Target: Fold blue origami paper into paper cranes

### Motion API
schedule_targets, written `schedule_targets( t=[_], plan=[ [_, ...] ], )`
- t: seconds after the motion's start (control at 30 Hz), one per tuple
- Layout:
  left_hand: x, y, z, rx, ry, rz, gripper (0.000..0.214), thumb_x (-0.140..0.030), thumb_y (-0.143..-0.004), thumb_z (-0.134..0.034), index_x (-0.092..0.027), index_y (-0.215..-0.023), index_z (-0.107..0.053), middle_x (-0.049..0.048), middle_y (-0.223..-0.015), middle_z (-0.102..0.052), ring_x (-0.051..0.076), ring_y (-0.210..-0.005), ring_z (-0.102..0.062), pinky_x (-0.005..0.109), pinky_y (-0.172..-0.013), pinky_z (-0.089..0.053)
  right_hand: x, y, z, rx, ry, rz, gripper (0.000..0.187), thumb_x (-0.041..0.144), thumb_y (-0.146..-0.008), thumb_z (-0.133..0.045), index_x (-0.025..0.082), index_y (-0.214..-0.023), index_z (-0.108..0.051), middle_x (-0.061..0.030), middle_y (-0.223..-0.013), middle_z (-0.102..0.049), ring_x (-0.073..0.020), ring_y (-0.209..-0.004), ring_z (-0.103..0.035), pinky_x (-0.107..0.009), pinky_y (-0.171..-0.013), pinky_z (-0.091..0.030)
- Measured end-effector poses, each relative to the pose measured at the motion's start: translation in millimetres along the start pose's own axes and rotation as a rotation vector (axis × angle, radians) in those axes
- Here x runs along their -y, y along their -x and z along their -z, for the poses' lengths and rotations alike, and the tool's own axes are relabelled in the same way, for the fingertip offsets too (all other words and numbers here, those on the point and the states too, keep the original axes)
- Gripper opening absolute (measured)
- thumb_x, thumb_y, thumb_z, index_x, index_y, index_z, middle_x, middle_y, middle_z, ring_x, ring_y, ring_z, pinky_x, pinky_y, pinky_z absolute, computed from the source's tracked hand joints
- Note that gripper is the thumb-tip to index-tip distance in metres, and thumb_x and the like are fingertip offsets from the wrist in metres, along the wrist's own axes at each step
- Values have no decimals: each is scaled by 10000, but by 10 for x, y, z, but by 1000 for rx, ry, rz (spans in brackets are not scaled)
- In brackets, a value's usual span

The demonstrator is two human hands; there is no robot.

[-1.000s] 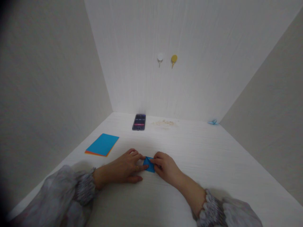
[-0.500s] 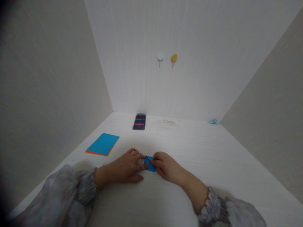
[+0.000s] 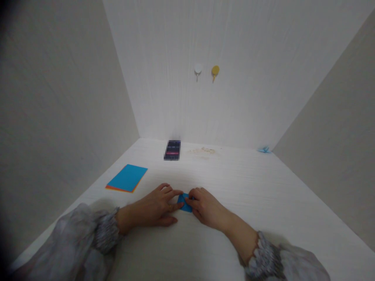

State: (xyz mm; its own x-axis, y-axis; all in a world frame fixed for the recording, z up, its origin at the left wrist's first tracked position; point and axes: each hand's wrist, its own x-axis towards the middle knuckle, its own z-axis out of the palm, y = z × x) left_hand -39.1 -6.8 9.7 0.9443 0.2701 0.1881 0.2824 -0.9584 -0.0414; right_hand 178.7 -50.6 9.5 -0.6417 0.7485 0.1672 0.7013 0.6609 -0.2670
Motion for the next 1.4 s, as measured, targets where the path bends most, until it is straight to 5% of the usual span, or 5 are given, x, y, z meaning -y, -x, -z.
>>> schedule_targets(
  t=[0.77, 1.4],
  plan=[
    [-10, 4, 46, 18, -22, 20, 448, -505, -798, -417, -244, -1156, -485, 85, -1227, -441, 247, -958, -421, 433, -869, -266, 62, 12, 32, 2, 19, 26, 256, 112, -756, -459, 149, -983, -573, -98, -940, -528, -200, -854, -470, -336, -754, -375],
    [-2, 3, 28, 19, -8, 26, 448, -517, -791, -424, -261, -1153, -490, 83, -1176, -478, 244, -953, -429, 434, -861, -252, 13, 24, 24, 2, -27, 89, 327, 104, -773, -451, 187, -1074, -549, -71, -1119, -536, -204, -923, -471, -374, -820, -370]
  ],
)
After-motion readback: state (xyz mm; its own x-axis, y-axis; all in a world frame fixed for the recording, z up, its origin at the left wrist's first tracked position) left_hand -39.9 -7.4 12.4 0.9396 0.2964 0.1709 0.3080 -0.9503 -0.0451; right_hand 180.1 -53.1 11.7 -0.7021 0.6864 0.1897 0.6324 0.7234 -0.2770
